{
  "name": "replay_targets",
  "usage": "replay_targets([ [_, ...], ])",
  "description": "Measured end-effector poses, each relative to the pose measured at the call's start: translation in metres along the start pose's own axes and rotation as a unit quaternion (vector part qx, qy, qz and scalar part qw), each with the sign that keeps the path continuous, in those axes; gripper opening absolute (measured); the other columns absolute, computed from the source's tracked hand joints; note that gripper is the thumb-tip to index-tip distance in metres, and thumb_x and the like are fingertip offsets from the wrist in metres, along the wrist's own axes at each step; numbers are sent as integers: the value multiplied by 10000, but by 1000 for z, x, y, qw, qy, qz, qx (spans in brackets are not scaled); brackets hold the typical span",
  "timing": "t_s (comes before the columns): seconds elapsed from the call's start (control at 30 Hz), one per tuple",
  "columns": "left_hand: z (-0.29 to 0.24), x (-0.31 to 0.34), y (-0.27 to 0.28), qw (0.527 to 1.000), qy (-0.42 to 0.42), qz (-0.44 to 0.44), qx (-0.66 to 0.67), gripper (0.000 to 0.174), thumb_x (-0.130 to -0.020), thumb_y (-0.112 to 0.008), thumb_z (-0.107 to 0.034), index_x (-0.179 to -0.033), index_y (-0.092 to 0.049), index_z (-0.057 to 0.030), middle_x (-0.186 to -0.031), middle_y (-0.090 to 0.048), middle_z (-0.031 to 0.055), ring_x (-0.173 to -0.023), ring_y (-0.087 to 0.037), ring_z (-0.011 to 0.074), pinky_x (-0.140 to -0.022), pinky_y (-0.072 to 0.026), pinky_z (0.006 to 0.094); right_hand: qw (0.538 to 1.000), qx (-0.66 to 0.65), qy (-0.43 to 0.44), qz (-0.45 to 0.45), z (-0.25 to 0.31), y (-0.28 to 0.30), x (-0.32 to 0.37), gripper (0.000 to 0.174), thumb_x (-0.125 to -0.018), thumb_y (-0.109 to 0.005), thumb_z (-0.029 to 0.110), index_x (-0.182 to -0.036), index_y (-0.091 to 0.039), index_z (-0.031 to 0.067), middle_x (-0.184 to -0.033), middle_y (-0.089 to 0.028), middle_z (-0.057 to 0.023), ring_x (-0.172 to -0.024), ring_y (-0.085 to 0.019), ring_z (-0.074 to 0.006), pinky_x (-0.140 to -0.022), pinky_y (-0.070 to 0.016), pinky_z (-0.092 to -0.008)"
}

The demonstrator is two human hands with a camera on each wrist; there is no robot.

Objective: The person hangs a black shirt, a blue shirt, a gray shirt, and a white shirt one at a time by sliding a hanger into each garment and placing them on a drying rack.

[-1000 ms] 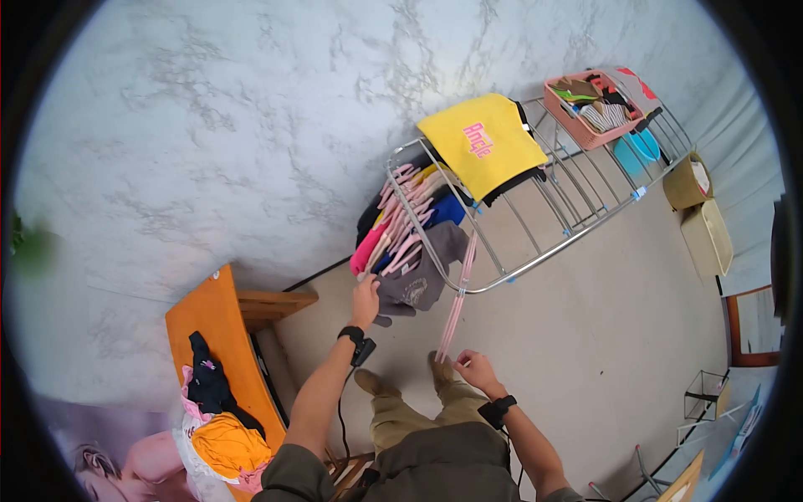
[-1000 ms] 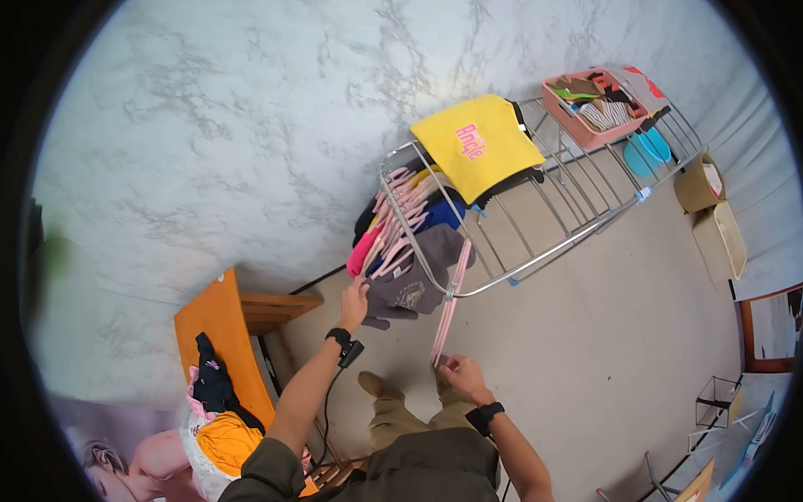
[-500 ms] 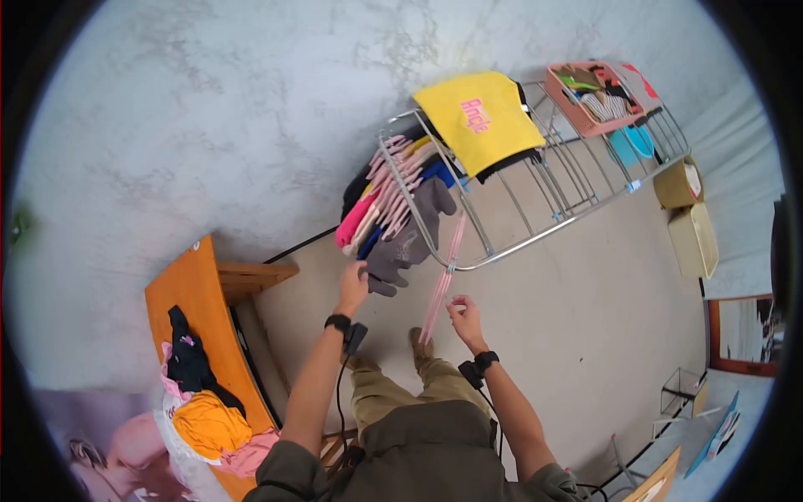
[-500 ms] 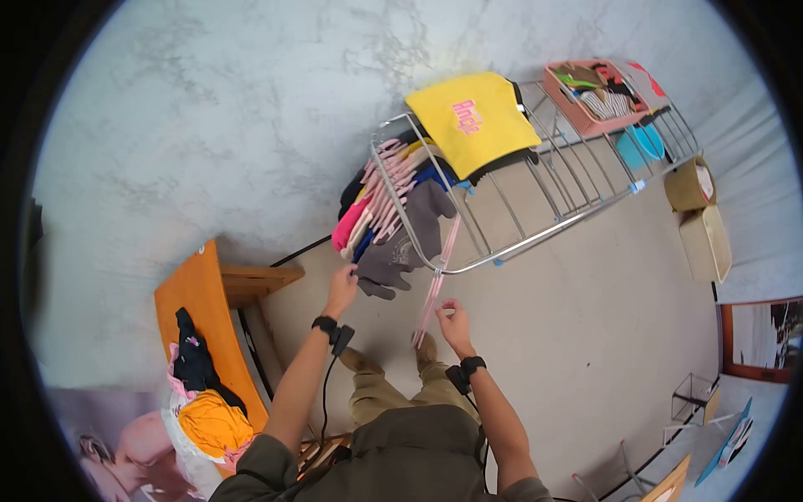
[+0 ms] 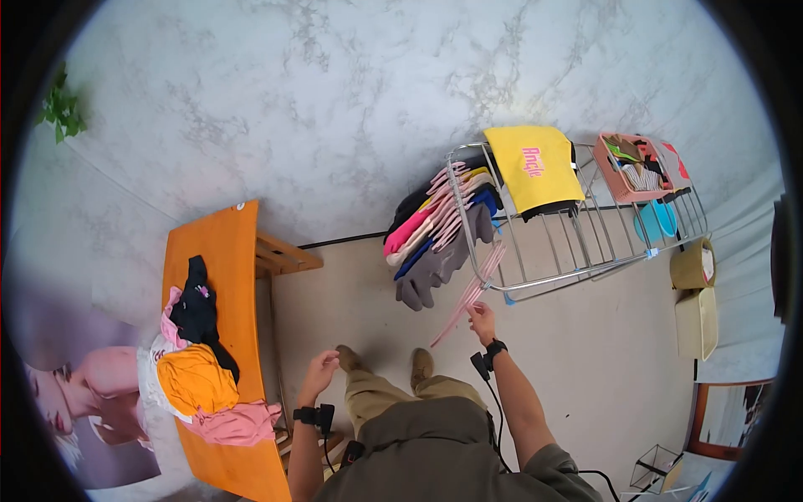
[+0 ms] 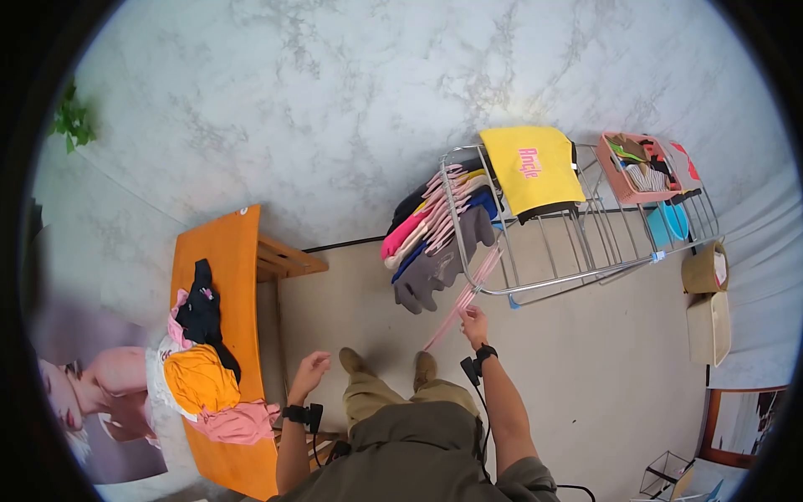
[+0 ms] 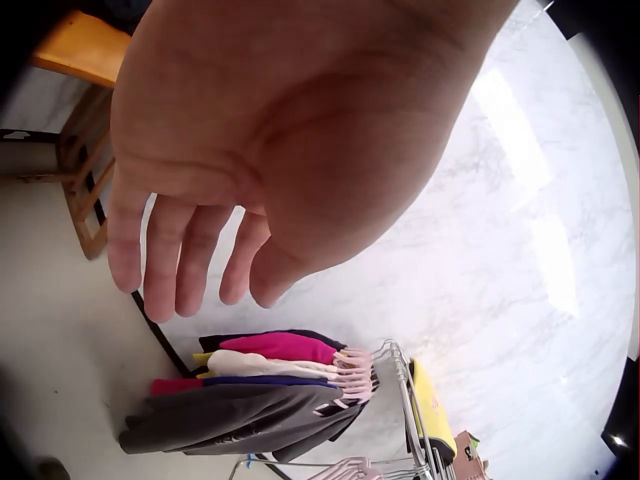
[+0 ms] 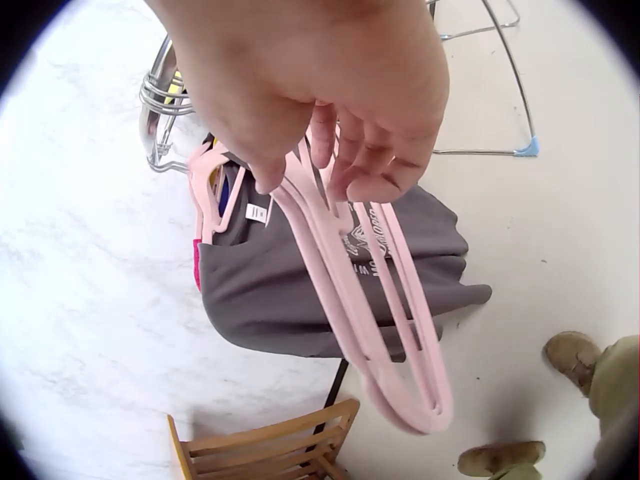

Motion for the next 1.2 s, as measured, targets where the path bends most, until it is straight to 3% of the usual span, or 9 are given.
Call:
replay_targets([
  [0.13,-4,18,5,999,-3,-14,-46,271,-928,-606,-153,-1153,-618,-2,-964,-686,129,-887,-654,210,-822,-513,336,1000,-2,-6,16,-5,-6,-5,455,-880,-717,290,-1196,-582,-8,-937,-669,-84,-639,-584,-120,-497,-474,-253],
  [0.3,-15,23,6,999,-41,-6,-31,273,-929,-616,-159,-1157,-616,-8,-952,-685,134,-880,-654,210,-817,-513,329,995,-73,-11,74,-28,-16,-7,290,-906,-687,234,-1065,-600,8,-903,-662,-72,-693,-630,-136,-556,-524,-255],
  [0.5,-35,24,3,997,-57,-2,-44,271,-927,-618,-155,-1158,-616,-12,-949,-687,126,-886,-655,208,-821,-515,326,984,-153,49,76,-2,-9,20,157,-952,-633,168,-969,-580,22,-827,-644,-66,-712,-646,-137,-651,-572,-265],
  [0.73,-54,19,-6,996,-64,-9,-64,295,-923,-630,-177,-1171,-619,-18,-988,-678,121,-905,-639,196,-827,-513,331,980,-162,60,96,29,-12,53,182,-951,-644,187,-928,-566,24,-852,-642,-65,-732,-648,-144,-696,-580,-273],
  [0.83,-71,22,-10,995,-58,-17,-76,308,-915,-646,-189,-1174,-610,-27,-966,-684,147,-898,-670,243,-824,-524,344,975,-175,58,127,44,-25,71,189,-941,-660,198,-954,-560,38,-887,-635,-65,-769,-657,-153,-717,-583,-276],
  [0.9,-83,26,-24,997,-60,38,-18,338,-910,-659,-223,-1180,-608,-25,-1004,-681,166,-927,-666,270,-834,-524,360,973,-179,28,144,47,-36,89,196,-934,-667,180,-969,-544,32,-917,-623,-83,-802,-664,-178,-732,-588,-292],
  [1.03,-118,33,-53,976,-198,44,-80,396,-913,-653,-324,-1185,-610,-40,-1084,-663,198,-991,-646,343,-854,-513,427,960,-167,-33,224,65,-67,133,198,-898,-686,71,-1022,-551,-6,-920,-633,-100,-820,-683,-198,-767,-606,-319],
  [1.1,-119,29,-74,967,-225,54,-107,307,-922,-614,-262,-1154,-625,-62,-1038,-662,191,-980,-623,382,-837,-501,466,950,-166,-37,261,79,-87,145,170,-899,-682,64,-1003,-567,-5,-907,-645,-95,-804,-685,-187,-763,-606,-311],
  [1.2,-112,19,-80,965,-180,82,-170,231,-907,-579,-174,-1109,-636,-76,-995,-657,178,-951,-598,406,-800,-487,500,942,-174,-26,287,96,-111,156,117,-903,-675,56,-967,-597,-1,-880,-663,-86,-766,-686,-168,-739,-603,-292],
])
Point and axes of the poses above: each hand's wrist, its own x-axis away from the middle knuckle, its own y-axis out of the back of the hand, z = x × y, the point moved 8 cm from there along -x, towards the middle knuckle
